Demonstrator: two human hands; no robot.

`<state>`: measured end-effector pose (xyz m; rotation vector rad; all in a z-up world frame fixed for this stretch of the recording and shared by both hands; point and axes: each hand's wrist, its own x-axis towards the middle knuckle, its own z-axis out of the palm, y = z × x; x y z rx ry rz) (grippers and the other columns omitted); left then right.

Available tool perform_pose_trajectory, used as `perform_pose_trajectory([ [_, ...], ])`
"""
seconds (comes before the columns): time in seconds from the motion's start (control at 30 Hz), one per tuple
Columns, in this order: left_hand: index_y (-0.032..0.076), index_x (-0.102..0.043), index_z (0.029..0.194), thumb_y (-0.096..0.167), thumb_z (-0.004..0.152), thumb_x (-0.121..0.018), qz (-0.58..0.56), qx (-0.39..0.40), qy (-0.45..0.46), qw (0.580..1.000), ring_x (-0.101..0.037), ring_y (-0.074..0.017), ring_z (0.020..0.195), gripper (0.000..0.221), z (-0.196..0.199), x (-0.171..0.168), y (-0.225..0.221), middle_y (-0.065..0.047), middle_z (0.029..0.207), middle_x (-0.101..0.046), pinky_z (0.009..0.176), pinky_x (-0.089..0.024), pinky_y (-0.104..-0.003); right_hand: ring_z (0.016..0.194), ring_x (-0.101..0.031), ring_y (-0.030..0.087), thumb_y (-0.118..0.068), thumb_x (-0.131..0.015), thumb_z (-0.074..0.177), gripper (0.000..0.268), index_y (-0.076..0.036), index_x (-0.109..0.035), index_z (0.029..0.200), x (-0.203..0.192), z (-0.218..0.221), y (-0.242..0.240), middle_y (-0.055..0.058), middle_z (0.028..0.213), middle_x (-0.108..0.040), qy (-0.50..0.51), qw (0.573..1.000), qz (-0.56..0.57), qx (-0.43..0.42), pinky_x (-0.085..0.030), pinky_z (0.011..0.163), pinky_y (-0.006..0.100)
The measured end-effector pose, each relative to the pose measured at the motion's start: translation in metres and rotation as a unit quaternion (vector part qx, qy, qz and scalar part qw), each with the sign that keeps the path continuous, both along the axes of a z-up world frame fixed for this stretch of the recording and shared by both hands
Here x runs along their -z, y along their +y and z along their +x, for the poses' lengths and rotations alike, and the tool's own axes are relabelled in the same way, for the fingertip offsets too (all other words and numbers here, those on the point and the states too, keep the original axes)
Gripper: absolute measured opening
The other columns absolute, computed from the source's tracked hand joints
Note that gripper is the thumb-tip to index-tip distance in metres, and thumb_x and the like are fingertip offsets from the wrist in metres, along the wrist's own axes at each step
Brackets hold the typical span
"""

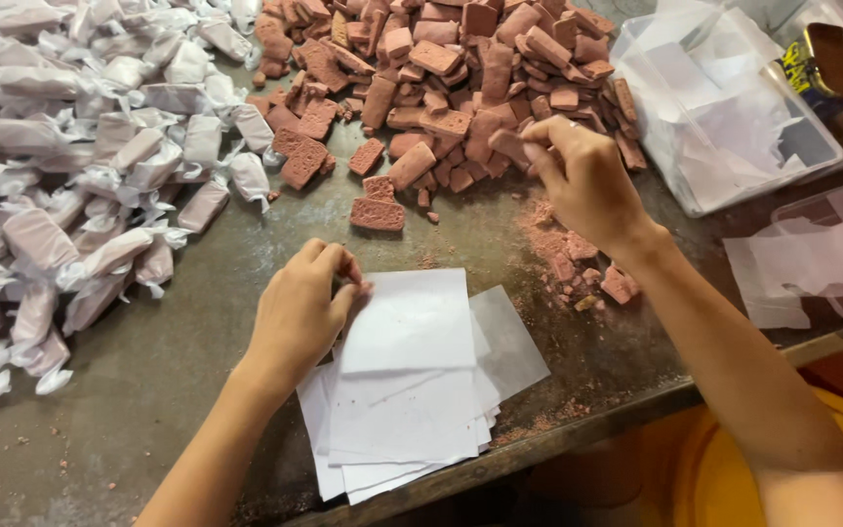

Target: The person wraps individual cookies in small pieces of white paper by hand, folding the paper around each cookie and then twisting the ends.

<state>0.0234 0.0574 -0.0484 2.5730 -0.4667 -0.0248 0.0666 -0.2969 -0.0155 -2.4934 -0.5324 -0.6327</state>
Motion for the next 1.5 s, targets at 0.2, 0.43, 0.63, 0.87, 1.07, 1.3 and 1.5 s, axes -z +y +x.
perform_pose_trajectory([
  [0.2,0.02,-0.061,0.102,0.03,0.09,-0.074,-0.118,-0.014,0.034,0.992,-0.073,-0.0309,0.085,0.02,-0.005,-0.015,-0.007,-0.005,0.094,-0.074,0.076,-0.055,-0.047,0.081,-0.072,0.017,0.007,-0.067,0.098,0.018,0.004,-0.071,0.115,-0.017,-0.014,0.05,0.014,0.096,-0.072,0.092,0.965,0.231,-0.084,-0.06,0.075,0.03],
  [0.43,0.029,-0.067,0.114,0.027,0.091,-0.073,-0.066,0.018,0.006,0.998,-0.071,-0.0216,0.093,0.023,-0.002,0.007,-0.006,0.005,0.089,-0.075,0.083,-0.054,-0.038,0.086,-0.074,0.024,-0.003,-0.076,0.095,0.01,-0.005,-0.076,0.105,0.01,-0.015,0.038,0.007,0.094,-0.073,0.015,0.996,0.071,-0.059,-0.058,0.078,0.033],
  [0.63,0.023,-0.07,0.105,0.036,0.083,-0.08,-0.005,0.036,-0.051,0.998,-0.063,-0.0284,0.098,0.026,-0.003,0.004,-0.007,-0.001,0.103,-0.068,0.082,-0.053,-0.043,0.087,-0.073,0.022,-0.004,-0.076,0.094,0.009,-0.007,-0.076,0.102,0.001,-0.027,0.052,0.005,0.097,-0.073,0.018,0.996,0.059,-0.071,-0.058,0.079,0.033],
  [0.87,0.024,-0.068,0.094,0.018,0.087,-0.074,-0.112,-0.002,-0.014,0.994,-0.068,-0.0232,0.09,0.011,0.001,0.007,-0.005,0.003,0.087,-0.073,0.08,-0.051,-0.037,0.086,-0.074,0.026,-0.001,-0.071,0.094,0.006,-0.004,-0.073,0.1,-0.021,-0.041,0.064,0.009,0.096,-0.072,0.034,0.993,0.037,-0.111,-0.059,0.08,0.035],
  [1.07,0.028,-0.071,0.096,0.03,0.096,-0.07,-0.088,-0.012,-0.063,0.994,-0.067,-0.0169,0.086,0.003,0.0,0.008,-0.005,0.008,0.085,-0.074,0.081,-0.048,-0.032,0.084,-0.073,0.024,0.0,-0.07,0.095,0.005,-0.001,-0.073,0.1,-0.013,-0.032,0.052,0.012,0.096,-0.07,0.032,0.992,0.029,-0.121,-0.061,0.078,0.035],
  [1.3,0.019,-0.074,0.12,0.012,0.098,-0.066,-0.089,0.002,-0.192,0.977,-0.063,-0.0226,0.095,0.024,-0.006,-0.005,-0.009,0.001,0.115,-0.069,0.085,-0.047,-0.037,0.077,-0.068,0.016,0.002,-0.07,0.092,0.014,0.007,-0.07,0.106,-0.014,-0.037,0.046,0.015,0.091,-0.072,0.25,0.892,0.373,-0.058,-0.062,0.075,0.029],
  [1.5,0.021,-0.074,0.117,0.014,0.1,-0.065,-0.084,-0.002,-0.189,0.978,-0.063,-0.0181,0.092,0.021,-0.007,-0.011,-0.01,0.004,0.11,-0.066,0.086,-0.045,-0.034,0.095,-0.066,0.018,-0.003,-0.079,0.085,0.017,0.001,-0.074,0.101,-0.016,-0.04,0.052,0.014,0.112,-0.067,0.284,0.898,0.322,-0.099,-0.058,0.087,0.035],
])
